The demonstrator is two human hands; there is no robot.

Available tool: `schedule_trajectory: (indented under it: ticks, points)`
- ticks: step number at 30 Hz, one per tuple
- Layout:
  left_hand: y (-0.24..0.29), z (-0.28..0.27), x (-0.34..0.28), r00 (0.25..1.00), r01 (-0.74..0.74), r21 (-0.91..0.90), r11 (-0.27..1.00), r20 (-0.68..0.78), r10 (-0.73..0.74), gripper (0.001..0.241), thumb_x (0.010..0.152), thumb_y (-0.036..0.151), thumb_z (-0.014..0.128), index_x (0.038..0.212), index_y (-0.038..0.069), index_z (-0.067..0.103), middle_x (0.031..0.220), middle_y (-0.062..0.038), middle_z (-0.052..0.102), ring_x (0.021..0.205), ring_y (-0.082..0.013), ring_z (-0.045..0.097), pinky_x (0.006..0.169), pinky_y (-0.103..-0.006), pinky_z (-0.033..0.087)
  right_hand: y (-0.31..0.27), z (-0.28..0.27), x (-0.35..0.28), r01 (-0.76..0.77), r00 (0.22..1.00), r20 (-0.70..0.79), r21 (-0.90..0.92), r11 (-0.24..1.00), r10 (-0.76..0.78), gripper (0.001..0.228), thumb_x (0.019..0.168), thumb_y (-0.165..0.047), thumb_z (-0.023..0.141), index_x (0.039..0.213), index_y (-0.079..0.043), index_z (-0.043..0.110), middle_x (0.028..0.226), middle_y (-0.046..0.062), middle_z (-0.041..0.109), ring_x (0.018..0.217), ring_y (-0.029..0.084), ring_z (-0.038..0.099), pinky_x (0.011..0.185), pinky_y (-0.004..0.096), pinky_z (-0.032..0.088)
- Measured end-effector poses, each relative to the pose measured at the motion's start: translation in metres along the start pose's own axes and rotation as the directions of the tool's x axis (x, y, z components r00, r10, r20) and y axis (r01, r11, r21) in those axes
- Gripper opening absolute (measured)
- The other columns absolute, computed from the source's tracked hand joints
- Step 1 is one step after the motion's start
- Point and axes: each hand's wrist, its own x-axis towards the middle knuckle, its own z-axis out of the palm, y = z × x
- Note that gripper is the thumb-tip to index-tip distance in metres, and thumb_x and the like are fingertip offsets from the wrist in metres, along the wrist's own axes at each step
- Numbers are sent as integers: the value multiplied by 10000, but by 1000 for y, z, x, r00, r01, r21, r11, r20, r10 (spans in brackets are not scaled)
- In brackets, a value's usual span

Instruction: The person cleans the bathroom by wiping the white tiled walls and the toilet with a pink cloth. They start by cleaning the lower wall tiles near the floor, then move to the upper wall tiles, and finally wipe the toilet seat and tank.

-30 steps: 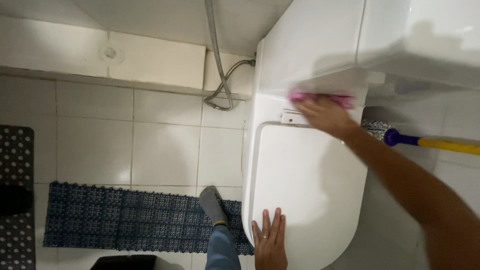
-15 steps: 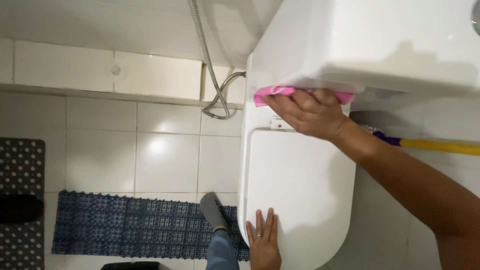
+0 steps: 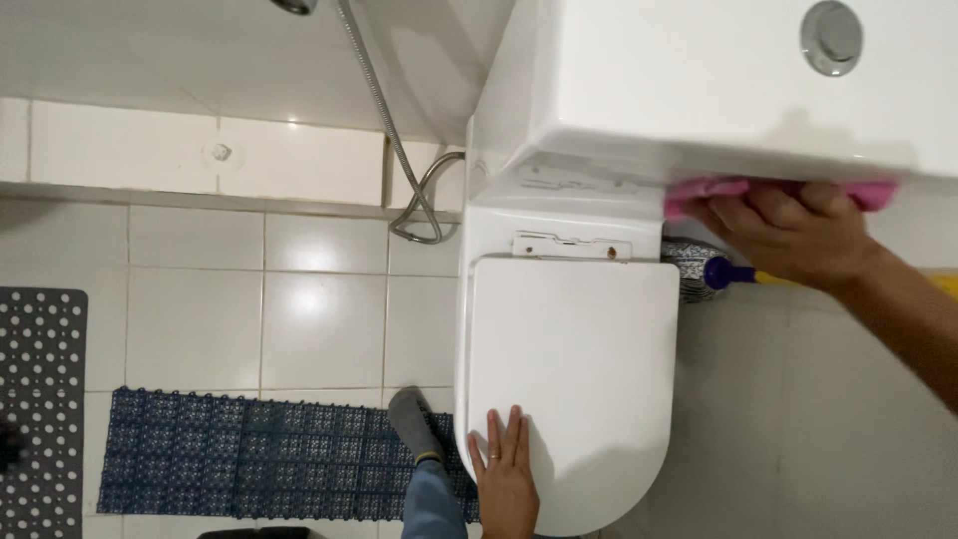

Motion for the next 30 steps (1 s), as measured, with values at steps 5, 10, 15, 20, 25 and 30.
schedule_trajectory:
  ticks: [5,10,15,20,25,30]
  points:
    - [7,8,-1,1000,24,96,995,-6,-23,781,806,-40,473,1565,106,363,1697,15,283,1574,-354,149,1211,-645,116,-36,41,48,-47,997,-60,38,998,49,516,1232,-311,645,1679,-223,403,1700,100,193,1564,342,-31,1274,576,-187]
    - [4,13,-7,1000,8,81,997,24,-10,799,785,2,481,1568,106,360,1704,15,265,1573,-356,148,1199,-664,106,-62,51,38,-44,999,-22,90,995,46,328,1054,-192,651,1374,-225,586,1307,-138,554,1089,92,478,795,249,385]
    - [6,9,-9,1000,11,49,999,-4,-11,840,756,-26,492,1575,89,345,1705,6,268,1573,-356,171,1213,-650,112,-79,65,-88,-109,921,390,271,956,-5,656,997,-146,533,1619,-269,366,1488,-108,597,1060,140,707,824,322,635]
    - [6,7,-6,999,7,51,999,32,-8,823,754,-19,478,1563,66,355,1708,-11,256,1561,-384,170,1190,-668,131,-36,28,-105,143,933,339,-35,989,-123,419,915,-171,612,1316,-258,695,1160,-159,608,952,101,564,762,254,430]
    - [9,13,-6,999,8,100,995,32,-11,861,748,-11,504,1583,98,325,1720,6,219,1585,-353,125,1210,-645,125,-29,18,3,-25,999,36,-49,998,26,434,1130,-295,646,1554,-256,562,1546,-107,485,1230,185,405,1027,380,233]
    - [9,19,-10,997,32,136,990,59,-41,848,787,-42,463,1603,122,299,1722,34,214,1593,-334,92,1215,-624,111,-69,61,66,-111,988,-106,27,993,113,446,1149,-396,615,1512,-168,495,1308,-89,560,1049,136,443,843,294,337]
